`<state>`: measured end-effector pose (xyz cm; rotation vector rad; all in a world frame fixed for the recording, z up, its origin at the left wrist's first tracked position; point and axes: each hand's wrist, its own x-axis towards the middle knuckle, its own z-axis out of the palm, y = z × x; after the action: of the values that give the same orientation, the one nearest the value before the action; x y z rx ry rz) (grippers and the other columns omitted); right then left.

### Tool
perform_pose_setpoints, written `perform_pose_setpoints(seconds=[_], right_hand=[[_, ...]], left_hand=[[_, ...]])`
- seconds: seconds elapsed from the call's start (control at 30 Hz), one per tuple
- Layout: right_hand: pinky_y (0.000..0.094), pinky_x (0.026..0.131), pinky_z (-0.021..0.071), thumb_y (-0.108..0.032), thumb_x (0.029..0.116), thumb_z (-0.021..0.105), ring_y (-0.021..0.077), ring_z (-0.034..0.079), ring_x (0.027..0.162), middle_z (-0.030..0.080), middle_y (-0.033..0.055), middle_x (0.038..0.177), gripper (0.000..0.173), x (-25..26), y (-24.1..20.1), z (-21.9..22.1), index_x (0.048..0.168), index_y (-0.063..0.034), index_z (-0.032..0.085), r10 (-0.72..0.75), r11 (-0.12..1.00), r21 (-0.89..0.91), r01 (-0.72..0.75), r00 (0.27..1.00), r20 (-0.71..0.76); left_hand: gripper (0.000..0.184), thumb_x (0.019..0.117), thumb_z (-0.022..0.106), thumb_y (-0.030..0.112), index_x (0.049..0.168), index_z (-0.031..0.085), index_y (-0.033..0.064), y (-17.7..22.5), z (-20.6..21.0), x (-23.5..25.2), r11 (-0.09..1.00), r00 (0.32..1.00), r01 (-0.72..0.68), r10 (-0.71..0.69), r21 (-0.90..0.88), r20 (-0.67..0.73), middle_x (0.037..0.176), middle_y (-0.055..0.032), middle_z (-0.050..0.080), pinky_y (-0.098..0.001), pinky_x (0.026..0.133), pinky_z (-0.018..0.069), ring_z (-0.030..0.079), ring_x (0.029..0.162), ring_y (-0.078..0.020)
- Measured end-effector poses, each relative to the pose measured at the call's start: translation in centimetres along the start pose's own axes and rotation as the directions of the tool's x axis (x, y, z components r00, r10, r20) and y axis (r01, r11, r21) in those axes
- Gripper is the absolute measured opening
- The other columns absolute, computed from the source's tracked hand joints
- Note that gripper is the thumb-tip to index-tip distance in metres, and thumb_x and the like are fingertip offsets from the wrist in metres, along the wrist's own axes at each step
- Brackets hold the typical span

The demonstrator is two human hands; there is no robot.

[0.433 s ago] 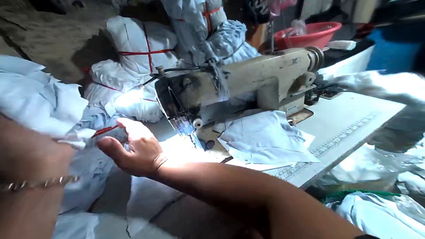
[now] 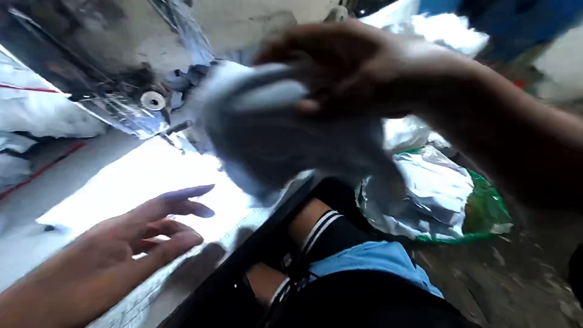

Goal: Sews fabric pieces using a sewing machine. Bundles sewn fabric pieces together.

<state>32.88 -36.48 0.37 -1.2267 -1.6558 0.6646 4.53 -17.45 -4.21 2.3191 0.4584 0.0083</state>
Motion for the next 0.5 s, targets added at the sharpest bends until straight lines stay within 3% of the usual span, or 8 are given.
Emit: perform_pose_setpoints(seconds=[0.1,0.17,0.23,0.27,0.33,0.43,0.47,0.5], right_hand=[[0.0159,0.072,0.0587,0.005,0.0903,0.058,-0.0014,0.067,0.086,0.069,-0.0049,0.106,0.039,-9.2,2.4,-2.7,0.127,-0.0084,0.059,0.232,0.967,0.126,-0.222,0.97,-0.077],[0.0193,0.07,0.0604,0.008,0.089,0.055,0.0026,0.07,0.082,0.073,-0.0018,0.103,0.041,-15.4,5.6,-4.1,0.125,-0.0111,0.062,0.459,0.88,0.213,-0.424,0.875,-0.155],[0.0302,0.072,0.0608,0.007,0.0865,0.062,0.0136,0.07,0.085,0.071,0.007,0.107,0.047,-20.8,9.2,-5.2,0.13,-0.0105,0.061,0.677,0.713,0.017,-0.701,0.683,-0.275],[0.0441,0.084,0.0581,0.003,0.0894,0.071,0.0259,0.068,0.1,0.067,0.0151,0.121,0.053,-22.7,10.7,-5.3,0.139,-0.0095,0.057,0.764,0.524,-0.177,-0.833,0.551,-0.335],[0.0669,0.098,0.0451,-0.013,0.0893,0.078,0.0449,0.056,0.125,0.057,0.0272,0.139,0.062,-25.3,14.0,-4.5,0.147,-0.0095,0.054,0.782,0.187,-0.457,-0.87,0.413,-0.466],[0.0624,0.112,0.0373,-0.027,0.0987,0.069,0.0448,0.047,0.138,0.048,0.0232,0.151,0.057,-24.5,16.0,-1.3,0.15,-0.0108,0.051,0.856,0.174,-0.463,-0.869,0.366,-0.365],[0.0686,0.111,0.033,-0.039,0.1009,0.064,0.0482,0.04,0.142,0.044,0.0204,0.156,0.058,-24.5,17.4,0.2,0.153,-0.0181,0.049,0.893,0.166,-0.464,-0.87,0.333,-0.304],[0.0805,0.109,0.0209,-0.055,0.1004,0.056,0.0539,0.021,0.15,0.027,0.0161,0.167,0.064,-24.9,19.1,1.8,0.158,-0.0295,0.042,0.925,0.133,-0.457,-0.879,0.276,-0.262]], left_hand=[[0.04,0.0922,0.058,-0.003,0.131,0.054,-0.0133,-0.4,-2.0,1.3,0.998,0.991,0.037,-0.03,0.05,-0.131,0.111,-0.0145,0.07,-0.0242,0.084,0.0558,0.068,0.091,-0.0092],[0.03,0.095,0.054,-0.012,0.125,0.056,-0.0133,-0.9,-3.3,1.9,0.997,0.975,0.08,-0.074,0.022,-0.207,0.111,-0.0167,0.069,-0.0248,0.087,0.0549,0.068,0.093,-0.0113],[0.028,0.0946,0.051,-0.012,0.122,0.057,-0.014,-2.9,-4.5,2.2,0.998,0.971,0.046,-0.035,0.041,-0.237,0.111,-0.0188,0.069,-0.0261,0.089,0.0557,0.07,0.095,-0.0142],[0.027,0.095,0.05,-0.014,0.121,0.056,-0.0163,-3.3,-4.7,2.3,0.998,0.968,0.052,-0.039,0.045,-0.246,0.112,-0.0212,0.068,-0.0268,0.09,0.0551,0.069,0.097,-0.0158],[0.026,0.0958,0.047,-0.016,0.12,0.055,-0.0213,-4.1,-4.8,2.3,0.997,0.965,0.063,-0.048,0.053,-0.257,0.111,-0.025,0.066,-0.0261,0.091,0.0529,0.067,0.096,-0.0163],[0.026,0.0899,0.05,-0.014,0.114,0.06,-0.0177,-8.5,-5.8,2.5,0.994,0.953,-0.063,0.085,0.085,-0.291,0.102,-0.015,0.072,-0.0176,0.084,0.0548,0.069,0.09,-0.0059],[0.025,0.0907,0.05,-0.015,0.113,0.06,-0.0185,-9.1,-6.1,2.4,0.992,0.948,-0.068,0.096,0.104,-0.303,0.102,-0.0171,0.071,-0.019,0.084,0.0544,0.068,0.092,-0.0073],[0.024,0.0904,0.049,-0.016,0.111,0.059,-0.0197,-9.2,-6.3,2.3,0.99,0.942,-0.068,0.106,0.127,-0.318,0.102,-0.0187,0.07,-0.0201,0.086,0.054,0.067,0.093,-0.0084]])
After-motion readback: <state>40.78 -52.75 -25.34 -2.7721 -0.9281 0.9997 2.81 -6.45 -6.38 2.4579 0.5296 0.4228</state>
